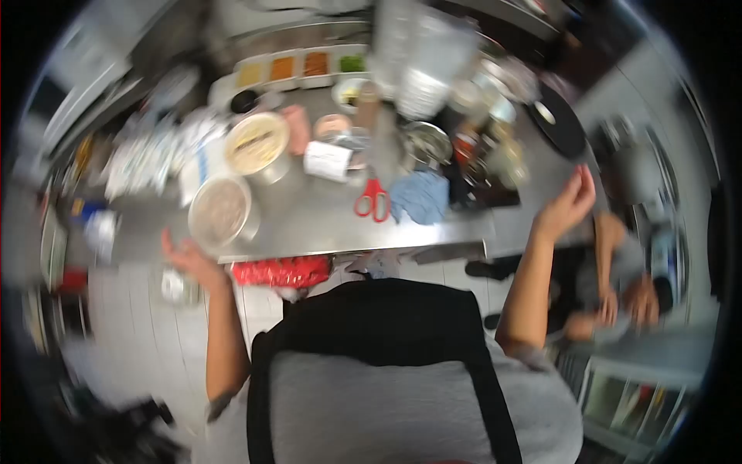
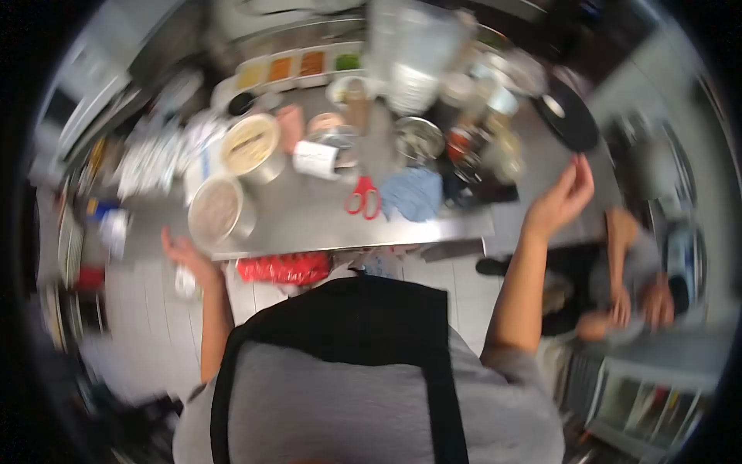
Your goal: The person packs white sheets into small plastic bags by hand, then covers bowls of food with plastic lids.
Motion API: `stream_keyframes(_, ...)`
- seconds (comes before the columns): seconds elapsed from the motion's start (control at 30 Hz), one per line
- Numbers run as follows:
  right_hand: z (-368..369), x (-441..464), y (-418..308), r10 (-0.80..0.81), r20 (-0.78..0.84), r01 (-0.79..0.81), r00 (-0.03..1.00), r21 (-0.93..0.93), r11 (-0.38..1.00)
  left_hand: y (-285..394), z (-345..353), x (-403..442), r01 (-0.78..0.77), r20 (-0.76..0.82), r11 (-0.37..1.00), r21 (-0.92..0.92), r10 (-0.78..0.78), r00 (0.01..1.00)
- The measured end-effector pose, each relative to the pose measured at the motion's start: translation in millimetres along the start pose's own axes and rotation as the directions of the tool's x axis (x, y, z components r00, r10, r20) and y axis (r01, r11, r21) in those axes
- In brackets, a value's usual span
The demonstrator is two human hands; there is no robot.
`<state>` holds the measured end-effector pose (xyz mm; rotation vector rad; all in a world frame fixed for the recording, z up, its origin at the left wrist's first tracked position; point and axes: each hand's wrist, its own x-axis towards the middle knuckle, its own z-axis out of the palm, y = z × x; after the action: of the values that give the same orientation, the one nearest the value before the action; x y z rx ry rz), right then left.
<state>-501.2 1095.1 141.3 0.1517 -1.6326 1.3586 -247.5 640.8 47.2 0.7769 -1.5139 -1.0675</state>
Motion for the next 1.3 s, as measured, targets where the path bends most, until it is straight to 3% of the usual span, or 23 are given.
stream_keyframes(0.03, 14, -16, -12, 0.007, 0.051, -0.015, 0.999, 0.161, 0.987, -6, 1, -9, 0.002, -0.004, 0.999, 0.054, -0.002, 1.0)
stream_keyframes(0.07, 27, -34, -21, -0.036, 0.307, -0.032, 0.951, 0.214, 0.976, -5, 1, -19, 0.013, -0.006, 0.994, 0.105, -0.013, 1.0)
stream_keyframes(0.1, 38, -50, -30, -0.109, 0.527, -0.041, 0.843, 0.264, 0.964, 8, 5, -29, 0.057, -0.053, 0.994, 0.094, -0.053, 0.997)
stream_keyframes(0.13, 48, -62, -37, -0.213, 0.63, 0.018, 0.747, 0.301, 0.953, 19, 12, -37, 0.093, -0.086, 0.993, 0.073, -0.086, 0.993)
stream_keyframes(0.17, 55, -73, -44, -0.316, 0.704, 0.084, 0.636, 0.345, 0.935, 23, 11, -42, 0.167, -0.132, 0.986, -0.029, -0.169, 0.977)
stream_keyframes(0.2, 59, -85, -51, -0.29, 0.719, -0.013, 0.632, 0.384, 0.923, 25, 6, -43, 0.225, -0.162, 0.963, -0.145, -0.248, 0.955)
stream_keyframes(0.3, 60, -100, -63, -0.234, 0.793, -0.189, 0.563, 0.399, 0.897, 14, -34, -27, 0.297, -0.272, 0.945, -0.134, -0.324, 0.906)
stream_keyframes(0.4, 74, -109, -79, -0.175, 0.845, -0.315, 0.505, 0.369, 0.875, 15, -74, 0, 0.289, -0.399, 0.941, -0.177, -0.337, 0.853)
stream_keyframes(0.5, 104, -120, -118, -0.253, 0.857, -0.337, 0.45, 0.425, 0.84, -1, -116, 32, 0.285, -0.463, 0.932, -0.225, -0.36, 0.81)
stream_keyframes(0.6, 146, -141, -188, -0.508, 0.814, -0.217, 0.28, 0.569, 0.793, -2, -153, 75, 0.287, -0.506, 0.92, -0.265, -0.386, 0.771)
stream_keyframes(0.67, 185, -168, -243, -0.686, 0.71, -0.143, 0.159, 0.704, 0.696, -41, -190, 120, 0.22, -0.504, 0.927, -0.303, -0.351, 0.789)
stream_keyframes(0.77, 256, -238, -328, -0.792, 0.604, -0.136, -0.085, 0.78, 0.61, -122, -238, 216, 0.124, -0.435, 0.923, -0.365, -0.287, 0.853)
stream_keyframes(0.87, 353, -336, -388, -0.811, 0.559, -0.07, -0.173, 0.814, 0.577, -190, -256, 312, 0.229, -0.227, 0.898, -0.376, -0.328, 0.917)
stream_keyframes(0.93, 423, -401, -420, -0.704, 0.668, -0.166, -0.24, 0.687, 0.708, -223, -255, 368, 0.313, -0.032, 0.85, -0.423, -0.36, 0.933)
stream_keyframes(1.0, 484, -451, -448, -0.501, 0.779, -0.207, -0.376, 0.456, 0.865, -230, -248, 415, 0.41, 0.154, 0.76, -0.505, -0.387, 0.909)
stream_keyframes(1.03, 514, -476, -455, -0.469, 0.792, -0.259, -0.391, 0.394, 0.882, -238, -246, 437, 0.458, 0.215, 0.727, -0.512, -0.407, 0.888)
stream_keyframes(1.17, 619, -571, -470, -0.385, 0.827, -0.383, -0.41, 0.227, 0.895, -263, -241, 495, 0.516, 0.158, 0.698, -0.497, -0.512, 0.844)
stream_keyframes(1.27, 668, -617, -502, -0.195, 0.865, -0.444, -0.463, -0.036, 0.895, -278, -250, 511, 0.594, 0.153, 0.653, -0.469, -0.603, 0.783)
stream_keyframes(1.3, 683, -633, -507, -0.201, 0.885, -0.468, -0.42, -0.021, 0.884, -280, -253, 514, 0.621, 0.155, 0.639, -0.454, -0.63, 0.761)
